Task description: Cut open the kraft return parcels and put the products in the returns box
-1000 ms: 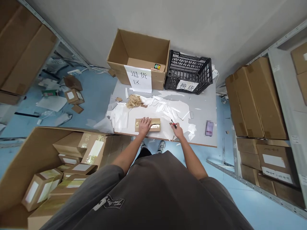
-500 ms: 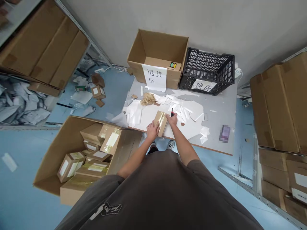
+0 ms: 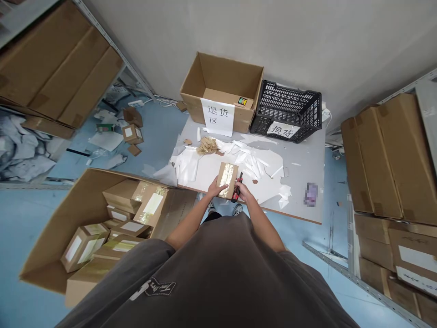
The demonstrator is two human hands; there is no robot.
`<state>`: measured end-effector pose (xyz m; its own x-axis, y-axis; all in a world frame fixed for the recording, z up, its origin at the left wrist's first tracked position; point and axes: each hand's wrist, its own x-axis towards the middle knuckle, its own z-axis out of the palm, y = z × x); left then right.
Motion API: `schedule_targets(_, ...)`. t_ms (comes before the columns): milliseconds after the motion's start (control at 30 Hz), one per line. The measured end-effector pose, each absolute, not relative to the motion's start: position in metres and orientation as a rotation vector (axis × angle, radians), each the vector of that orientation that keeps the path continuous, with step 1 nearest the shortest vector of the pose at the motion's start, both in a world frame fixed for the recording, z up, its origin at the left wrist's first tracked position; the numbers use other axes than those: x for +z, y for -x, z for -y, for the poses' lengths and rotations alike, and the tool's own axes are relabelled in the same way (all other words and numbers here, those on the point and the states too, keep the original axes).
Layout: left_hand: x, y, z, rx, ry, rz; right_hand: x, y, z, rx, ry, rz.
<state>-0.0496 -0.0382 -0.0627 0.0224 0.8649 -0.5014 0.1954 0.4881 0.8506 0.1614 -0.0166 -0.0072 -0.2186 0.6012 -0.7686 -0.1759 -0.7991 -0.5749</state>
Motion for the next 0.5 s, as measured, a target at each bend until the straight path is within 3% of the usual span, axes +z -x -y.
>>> schedule_targets(167, -0.071, 0.054, 0.032, 0.819, -0.665, -1.327, 0.009, -0.183, 0.003, 2.042, 1.452, 0.504)
schedule_targets(367, -0.083, 0.067, 0.036, 0.723, -0.626, -1.647, -0.009, -0.167, 0.002, 2.132, 1.521, 0.452)
schedule_targets(500, -0.083, 0.064, 0.046, 0.661, -0.643, -1.597, -0.027, -0.171, 0.005, 1.830, 1.594, 0.494)
